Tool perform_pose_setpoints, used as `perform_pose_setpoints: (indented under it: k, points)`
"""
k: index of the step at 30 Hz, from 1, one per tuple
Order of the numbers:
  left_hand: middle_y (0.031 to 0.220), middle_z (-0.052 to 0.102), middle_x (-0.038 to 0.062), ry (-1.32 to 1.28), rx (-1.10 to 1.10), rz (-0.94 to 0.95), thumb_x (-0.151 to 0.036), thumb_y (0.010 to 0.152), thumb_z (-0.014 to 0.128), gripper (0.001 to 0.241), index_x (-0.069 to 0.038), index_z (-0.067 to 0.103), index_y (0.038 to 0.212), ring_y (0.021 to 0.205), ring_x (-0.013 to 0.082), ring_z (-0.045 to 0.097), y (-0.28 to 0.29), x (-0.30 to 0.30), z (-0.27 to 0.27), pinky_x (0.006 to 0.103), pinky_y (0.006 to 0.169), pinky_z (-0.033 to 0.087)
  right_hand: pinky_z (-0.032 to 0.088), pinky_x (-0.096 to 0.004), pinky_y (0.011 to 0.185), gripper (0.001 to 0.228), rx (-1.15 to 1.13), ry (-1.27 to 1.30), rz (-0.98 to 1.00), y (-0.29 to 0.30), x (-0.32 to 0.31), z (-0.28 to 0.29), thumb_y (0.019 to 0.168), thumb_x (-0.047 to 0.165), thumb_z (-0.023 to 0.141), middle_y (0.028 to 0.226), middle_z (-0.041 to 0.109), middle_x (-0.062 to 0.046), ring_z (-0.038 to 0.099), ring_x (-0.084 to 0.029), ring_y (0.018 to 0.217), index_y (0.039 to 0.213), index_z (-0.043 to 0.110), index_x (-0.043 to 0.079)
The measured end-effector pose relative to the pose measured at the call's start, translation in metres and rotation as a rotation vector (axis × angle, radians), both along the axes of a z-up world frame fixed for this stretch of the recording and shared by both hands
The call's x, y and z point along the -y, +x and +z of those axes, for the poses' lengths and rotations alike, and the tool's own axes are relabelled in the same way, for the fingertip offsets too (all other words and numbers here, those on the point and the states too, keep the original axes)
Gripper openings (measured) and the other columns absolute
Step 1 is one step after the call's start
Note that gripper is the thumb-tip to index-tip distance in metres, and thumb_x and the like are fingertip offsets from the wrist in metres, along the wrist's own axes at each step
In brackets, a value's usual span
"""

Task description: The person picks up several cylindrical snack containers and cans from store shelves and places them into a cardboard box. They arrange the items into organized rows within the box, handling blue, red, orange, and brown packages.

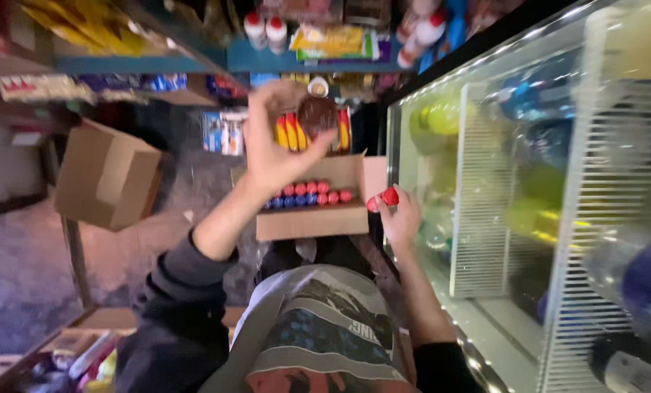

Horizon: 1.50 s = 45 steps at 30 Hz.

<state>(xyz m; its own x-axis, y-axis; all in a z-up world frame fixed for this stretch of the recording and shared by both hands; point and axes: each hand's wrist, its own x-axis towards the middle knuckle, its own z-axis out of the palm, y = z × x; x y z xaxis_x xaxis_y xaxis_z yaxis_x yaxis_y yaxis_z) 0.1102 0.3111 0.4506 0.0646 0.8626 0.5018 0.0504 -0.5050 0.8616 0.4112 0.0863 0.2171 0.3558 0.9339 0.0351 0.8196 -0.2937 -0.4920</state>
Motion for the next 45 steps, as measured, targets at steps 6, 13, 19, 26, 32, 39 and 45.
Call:
perform_pose_setpoints:
  k: [6, 13, 19, 26, 32, 39, 45]
  points:
    - [0.133, 0.073, 0.018, -0.502, -0.04, -0.009, -0.016, 0.079, 0.109, 0.085, -0.003, 0.054, 0.143, 0.121, 0.0333, 0.076, -0.042, 0.118, -0.088, 0.0486, 0.112, 0.056, 0.066, -0.046, 0.094, 0.055, 0.101, -0.266, 0.145, -0.003, 0.015, -0.099, 0.087, 0.034, 0.096, 0.119, 0.073, -0.008, 0.078, -0.035, 0.11, 0.135, 0.074, 0.02]
    - [0.12, 0.082, 0.012, -0.712, -0.189, -0.092, -0.017, 0.071, 0.107, 0.073, -0.009, 0.068, 0.132, 0.106, 0.035, 0.083, -0.064, 0.2, -0.166, 0.048, 0.093, 0.066, 0.065, -0.048, 0.089, 0.055, 0.259, -0.332, 0.413, -0.014, 0.012, -0.222, 0.088, 0.025, 0.087, 0.128, 0.069, -0.012, 0.076, -0.036, 0.108, 0.14, 0.072, 0.019]
    - [0.116, 0.081, 0.011, -0.741, -0.085, -0.103, -0.012, 0.076, 0.101, 0.063, -0.007, 0.069, 0.13, 0.101, 0.0343, 0.083, -0.068, 0.237, -0.224, 0.0464, 0.095, 0.066, 0.063, -0.044, 0.086, 0.043, 0.621, -0.149, 0.685, -0.023, -0.002, -0.318, 0.104, 0.017, 0.078, 0.119, 0.073, -0.012, 0.077, -0.03, 0.104, 0.147, 0.074, 0.017]
    - [0.118, 0.08, 0.013, -0.787, -0.052, -0.07, -0.011, 0.077, 0.101, 0.066, -0.004, 0.067, 0.133, 0.103, 0.0365, 0.082, -0.077, 0.251, -0.282, 0.0489, 0.096, 0.064, 0.046, -0.048, 0.08, 0.02, 0.779, -0.224, 0.857, -0.014, -0.005, -0.406, 0.103, 0.009, 0.062, 0.094, 0.072, -0.008, 0.07, -0.027, 0.081, 0.117, 0.075, 0.014]
    - [0.123, 0.078, 0.013, -0.825, -0.084, -0.076, -0.014, 0.082, 0.1, 0.065, -0.006, 0.063, 0.134, 0.111, 0.0335, 0.08, -0.079, 0.236, -0.309, 0.0444, 0.101, 0.063, 0.039, -0.053, 0.106, 0.049, 0.769, -0.603, 0.928, -0.006, -0.011, -0.443, 0.1, 0.018, 0.064, 0.109, 0.084, -0.009, 0.073, -0.031, 0.108, 0.149, 0.064, 0.015]
    - [0.122, 0.08, 0.016, -0.791, -0.123, 0.016, -0.006, 0.077, 0.097, 0.064, -0.005, 0.066, 0.133, 0.109, 0.0436, 0.081, -0.066, 0.221, -0.353, 0.0531, 0.097, 0.064, 0.041, -0.053, 0.109, 0.055, 0.682, -0.836, 0.908, -0.015, -0.035, -0.426, 0.094, 0.016, 0.079, 0.112, 0.088, -0.015, 0.077, -0.037, 0.12, 0.148, 0.067, 0.015]
    - [0.104, 0.082, 0.013, -0.812, -0.433, 0.106, -0.016, 0.073, 0.095, 0.064, -0.013, 0.067, 0.131, 0.089, 0.0425, 0.083, -0.043, 0.204, -0.375, 0.0532, 0.083, 0.068, 0.037, -0.063, 0.127, 0.042, -0.496, -0.476, 0.273, -0.129, -0.04, -0.245, 0.124, 0.027, 0.059, 0.138, 0.072, -0.04, 0.062, -0.056, 0.139, 0.146, 0.068, -0.008]
